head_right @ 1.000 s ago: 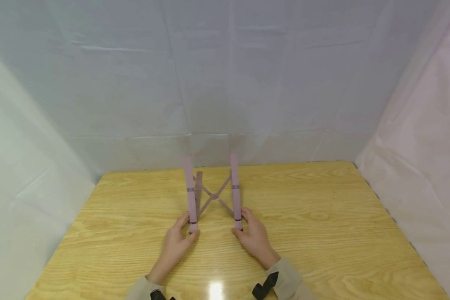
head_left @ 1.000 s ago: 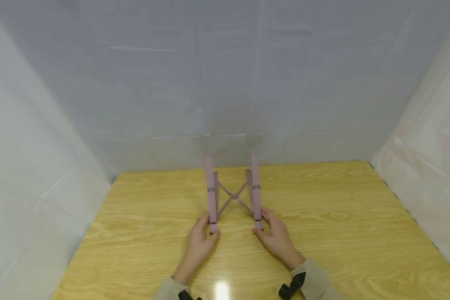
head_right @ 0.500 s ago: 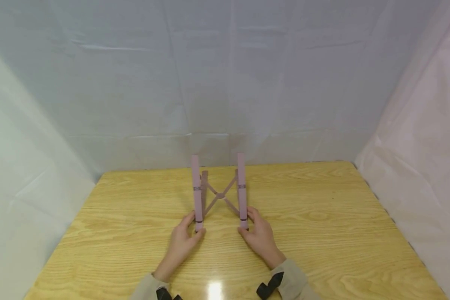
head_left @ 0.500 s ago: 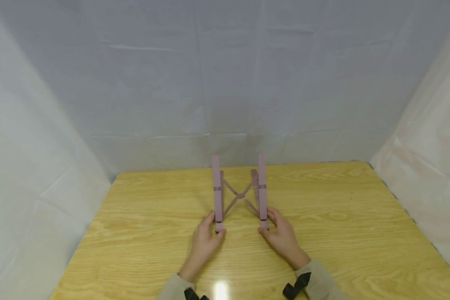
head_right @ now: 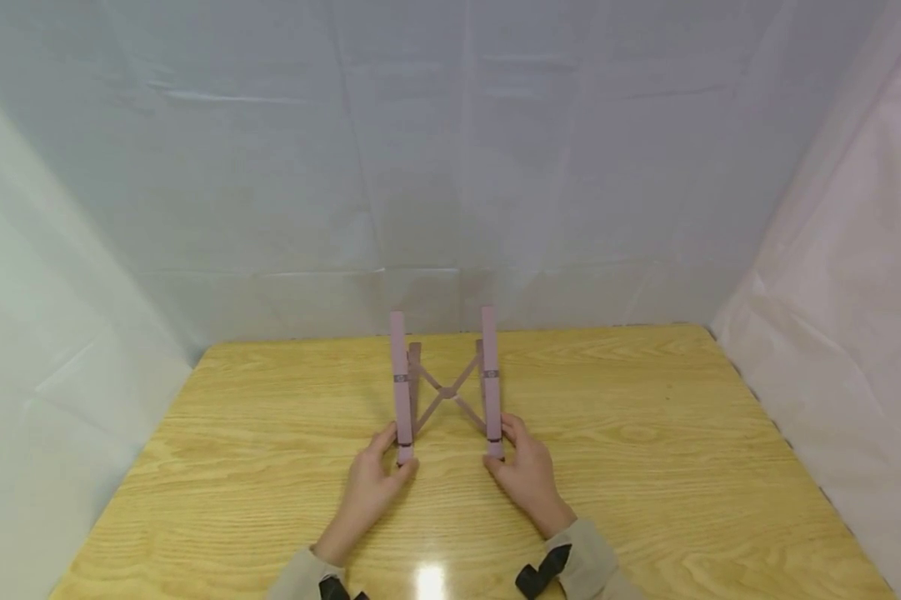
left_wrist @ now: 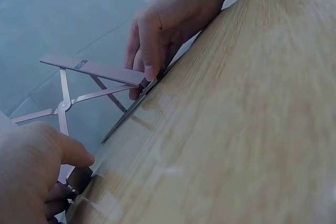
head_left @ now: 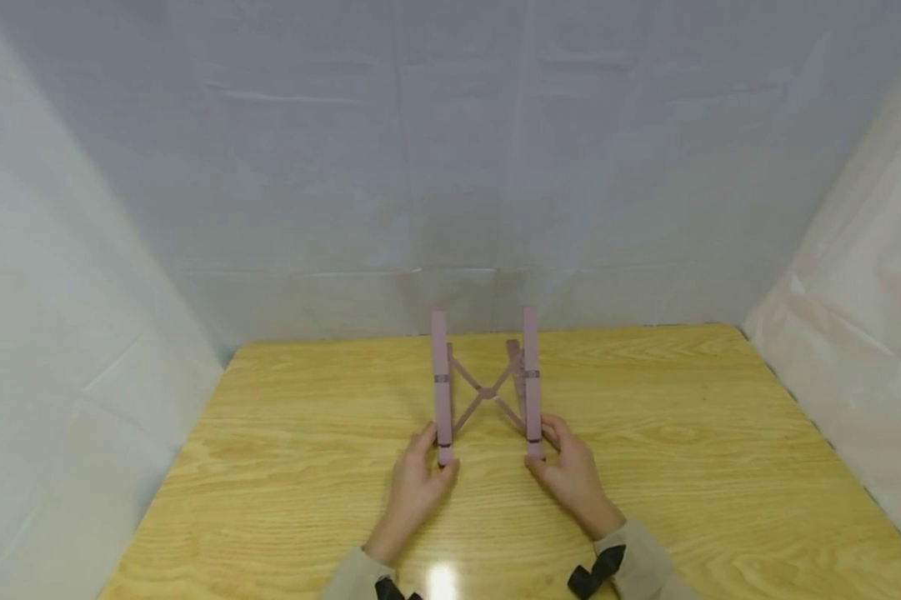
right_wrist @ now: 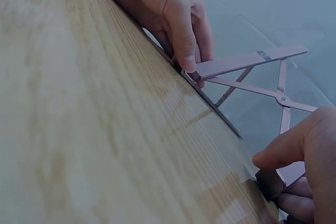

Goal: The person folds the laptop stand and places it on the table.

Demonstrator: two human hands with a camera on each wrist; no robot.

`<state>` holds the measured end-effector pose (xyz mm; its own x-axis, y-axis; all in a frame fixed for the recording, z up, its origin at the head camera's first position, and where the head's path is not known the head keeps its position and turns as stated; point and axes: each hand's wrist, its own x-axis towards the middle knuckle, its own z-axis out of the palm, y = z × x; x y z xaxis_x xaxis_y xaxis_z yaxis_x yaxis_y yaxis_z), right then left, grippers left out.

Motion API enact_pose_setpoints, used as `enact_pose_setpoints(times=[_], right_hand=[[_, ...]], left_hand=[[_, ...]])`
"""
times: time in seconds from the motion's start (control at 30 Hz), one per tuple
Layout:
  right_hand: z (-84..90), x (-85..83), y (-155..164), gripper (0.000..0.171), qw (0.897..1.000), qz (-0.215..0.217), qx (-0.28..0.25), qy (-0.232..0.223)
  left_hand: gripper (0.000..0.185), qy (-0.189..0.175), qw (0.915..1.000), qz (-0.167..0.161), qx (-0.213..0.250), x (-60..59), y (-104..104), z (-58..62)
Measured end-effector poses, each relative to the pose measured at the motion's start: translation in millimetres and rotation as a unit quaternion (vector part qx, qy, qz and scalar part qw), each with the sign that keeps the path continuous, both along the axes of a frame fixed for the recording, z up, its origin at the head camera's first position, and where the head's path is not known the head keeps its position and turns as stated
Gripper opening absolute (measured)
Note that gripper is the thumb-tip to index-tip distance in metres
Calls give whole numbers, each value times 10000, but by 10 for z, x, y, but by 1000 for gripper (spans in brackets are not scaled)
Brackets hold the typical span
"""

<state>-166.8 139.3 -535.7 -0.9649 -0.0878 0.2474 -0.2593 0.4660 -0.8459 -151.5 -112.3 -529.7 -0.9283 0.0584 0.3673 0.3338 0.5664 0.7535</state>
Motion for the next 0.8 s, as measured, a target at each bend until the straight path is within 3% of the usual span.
enact_pose_setpoints(times=[0.8], right_hand=[[29,-2,18,62,9997,-136,-200,-56]], left_hand=[[47,53,9997,-221,-44,6,25,27]])
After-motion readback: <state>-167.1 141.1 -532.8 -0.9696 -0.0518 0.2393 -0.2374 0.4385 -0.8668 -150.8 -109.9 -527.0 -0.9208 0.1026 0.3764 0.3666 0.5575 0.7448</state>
